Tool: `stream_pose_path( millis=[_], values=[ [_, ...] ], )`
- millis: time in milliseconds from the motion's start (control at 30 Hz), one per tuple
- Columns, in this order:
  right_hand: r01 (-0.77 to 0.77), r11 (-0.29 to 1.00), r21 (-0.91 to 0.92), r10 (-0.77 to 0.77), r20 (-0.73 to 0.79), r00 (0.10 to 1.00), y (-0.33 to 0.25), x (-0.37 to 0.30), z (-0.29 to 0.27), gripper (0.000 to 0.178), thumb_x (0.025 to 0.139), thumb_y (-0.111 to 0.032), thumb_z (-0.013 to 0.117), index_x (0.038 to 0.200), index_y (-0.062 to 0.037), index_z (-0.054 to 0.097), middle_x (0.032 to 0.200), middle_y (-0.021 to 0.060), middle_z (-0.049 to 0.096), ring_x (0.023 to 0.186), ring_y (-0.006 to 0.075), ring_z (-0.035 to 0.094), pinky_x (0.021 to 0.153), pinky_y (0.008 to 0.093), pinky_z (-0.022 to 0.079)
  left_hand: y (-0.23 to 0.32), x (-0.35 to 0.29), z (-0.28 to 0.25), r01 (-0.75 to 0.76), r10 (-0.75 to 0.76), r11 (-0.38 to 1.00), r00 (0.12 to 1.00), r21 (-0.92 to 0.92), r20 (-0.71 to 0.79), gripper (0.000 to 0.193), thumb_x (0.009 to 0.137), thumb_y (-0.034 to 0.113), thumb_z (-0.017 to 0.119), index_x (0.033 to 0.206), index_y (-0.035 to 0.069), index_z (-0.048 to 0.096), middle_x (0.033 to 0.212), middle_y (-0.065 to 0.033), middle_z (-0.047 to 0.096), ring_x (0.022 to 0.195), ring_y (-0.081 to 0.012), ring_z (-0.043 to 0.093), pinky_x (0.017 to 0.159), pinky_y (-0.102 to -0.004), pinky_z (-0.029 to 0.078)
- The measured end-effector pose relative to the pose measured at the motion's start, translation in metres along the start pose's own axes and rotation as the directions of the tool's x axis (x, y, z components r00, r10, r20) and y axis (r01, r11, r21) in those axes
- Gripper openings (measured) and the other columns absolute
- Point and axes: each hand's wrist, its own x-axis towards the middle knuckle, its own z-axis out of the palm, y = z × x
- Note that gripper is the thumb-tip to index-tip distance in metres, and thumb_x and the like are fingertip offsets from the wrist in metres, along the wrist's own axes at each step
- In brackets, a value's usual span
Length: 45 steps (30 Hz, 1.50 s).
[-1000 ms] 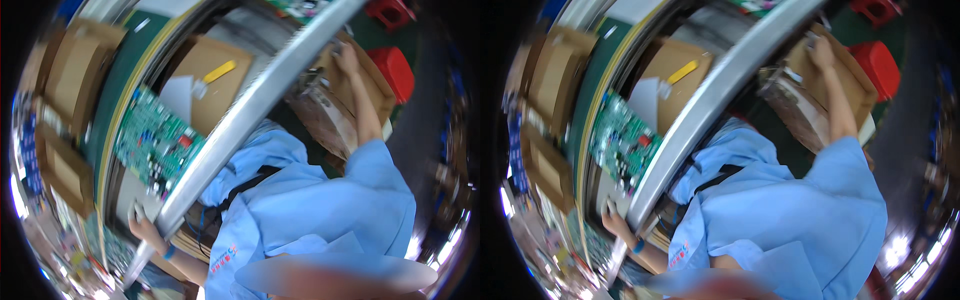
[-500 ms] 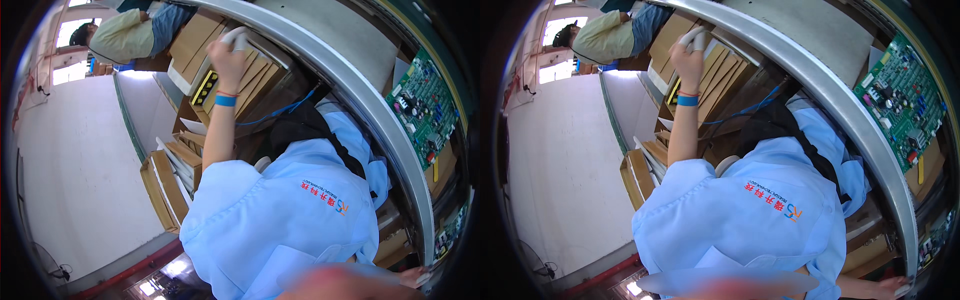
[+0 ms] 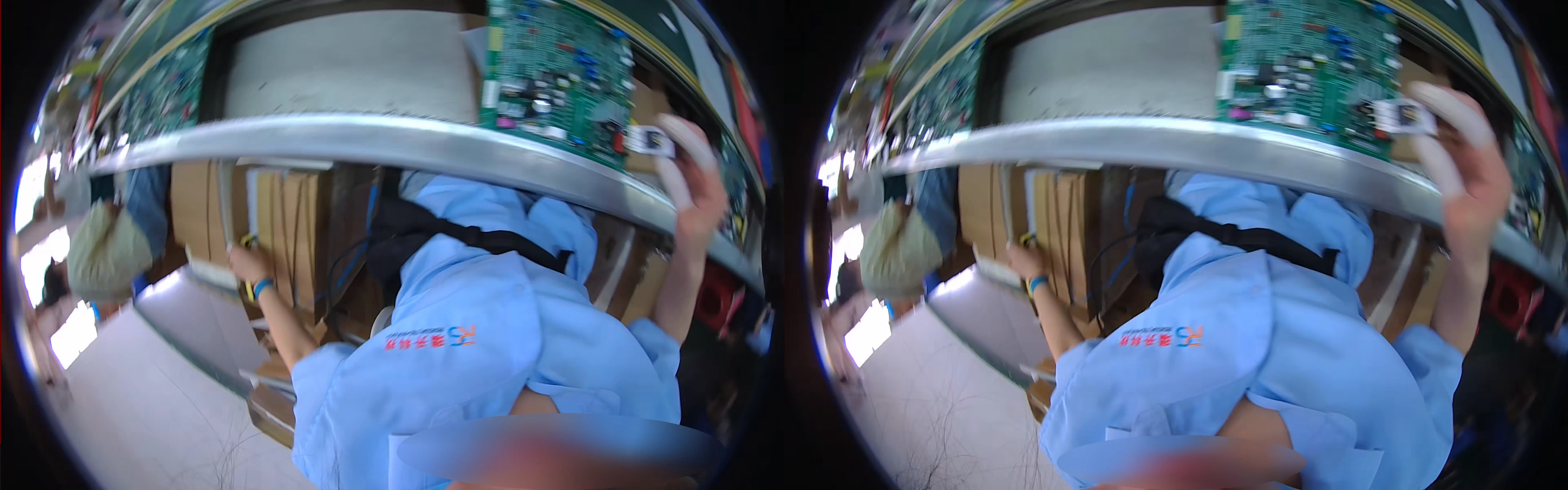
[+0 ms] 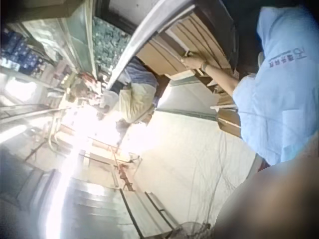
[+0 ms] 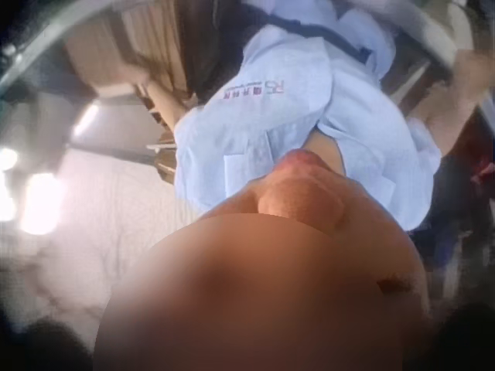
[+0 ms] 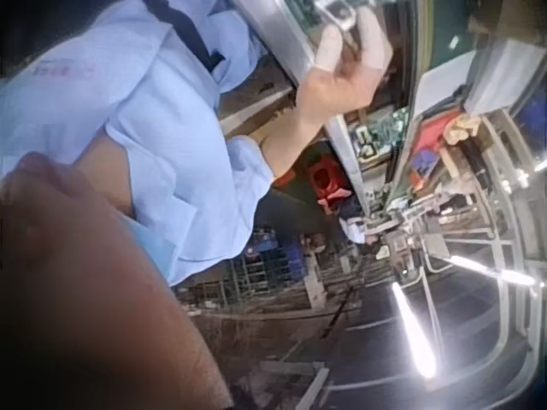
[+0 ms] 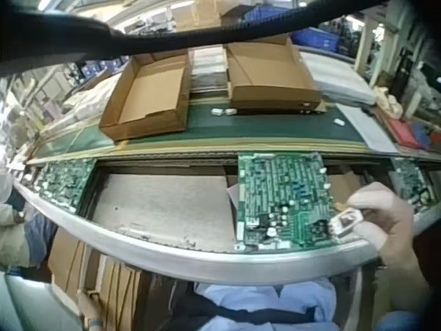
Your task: Assembling electronic components onto printed circuit boards (PCBs) on a conveyor line.
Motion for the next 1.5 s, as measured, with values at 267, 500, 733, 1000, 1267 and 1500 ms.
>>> stream_pose_path(
  millis=[267, 500, 733, 1000, 1267, 1500],
  values=[
    [0.321, 0.824, -0.467, -0.291, 0.139, 0.947, -0.013, 0.026, 0.034, 0.038, 0.070, -0.001, 0.075, 0.106, -0.0085, 0.067, 0.095, 0.0097, 0.067, 0.082, 0.0264, 0.065, 0.067, 0.0338, 0.051, 0.007, 0.037, -0.017, -0.243, 0.234, 0.939, 0.970, -0.245, -0.068, 0.029, 0.085, 0.024, 0.064, 0.107, 0.005, 0.062, 0.102, -0.0136, 0.066, 0.090, -0.0292, 0.064, 0.075, -0.0414, 0.048],
    [0.430, 0.750, -0.503, -0.373, 0.215, 0.903, 0.006, 0.033, 0.051, 0.032, 0.067, -0.004, 0.075, 0.097, -0.0081, 0.068, 0.091, 0.0051, 0.067, 0.081, 0.0233, 0.065, 0.061, 0.0339, 0.049, 0.015, 0.053, -0.133, 0.190, -0.078, -0.025, 0.979, -0.982, 0.191, 0.029, 0.095, 0.015, 0.054, 0.119, -0.001, 0.059, 0.097, -0.0109, 0.066, 0.076, -0.0136, 0.060, 0.060, -0.0235, 0.044],
    [0.503, 0.656, -0.563, -0.418, 0.284, 0.863, 0.002, 0.034, 0.056, 0.022, 0.067, -0.007, 0.071, 0.089, -0.0056, 0.070, 0.091, 0.0048, 0.067, 0.081, 0.0214, 0.064, 0.060, 0.0323, 0.049, 0.075, 0.040, -0.213, 0.143, 0.182, -0.499, 0.982, -0.855, 0.058, 0.042, 0.098, 0.015, 0.053, 0.134, -0.004, 0.048, 0.130, -0.0150, 0.057, 0.110, -0.0212, 0.060, 0.085, -0.0281, 0.049],
    [0.600, 0.548, -0.582, -0.451, 0.399, 0.798, -0.003, 0.038, 0.045, 0.026, 0.072, -0.013, 0.067, 0.097, -0.0055, 0.070, 0.097, 0.0053, 0.067, 0.086, 0.0208, 0.064, 0.065, 0.0313, 0.050, 0.179, 0.006, -0.305, 0.057, 0.508, -0.491, 0.829, -0.869, -0.232, 0.074, 0.079, 0.021, 0.077, 0.138, -0.007, 0.042, 0.137, -0.0190, 0.049, 0.117, -0.0264, 0.055, 0.084, -0.0282, 0.051],
    [-0.176, 0.717, -0.674, -0.020, -0.272, 0.962, 0.013, 0.038, -0.048, 0.024, 0.089, -0.006, 0.063, 0.113, -0.0023, 0.065, 0.103, 0.0121, 0.067, 0.088, 0.0190, 0.064, 0.078, 0.0283, 0.051, 0.325, -0.059, -0.425, -0.627, 0.713, -0.443, 0.187, -0.641, -0.676, 0.086, 0.067, 0.011, 0.084, 0.142, 0.004, 0.043, 0.114, -0.0130, 0.065, 0.105, -0.0231, 0.060, 0.096, -0.0363, 0.045],
    [0.199, 0.926, -0.320, -0.320, -0.387, 0.865, 0.050, 0.059, -0.056, 0.021, 0.088, 0.000, 0.063, 0.108, -0.0012, 0.068, 0.097, 0.0062, 0.068, 0.082, 0.0100, 0.061, 0.074, 0.0238, 0.049, 0.365, -0.087, -0.447, -0.915, 0.800, -0.299, -0.085, -0.271, -0.594, 0.092, 0.065, 0.022, 0.085, 0.145, 0.013, 0.041, 0.101, -0.0043, 0.068, 0.096, -0.0242, 0.057, 0.100, -0.0389, 0.033]
  ],
)
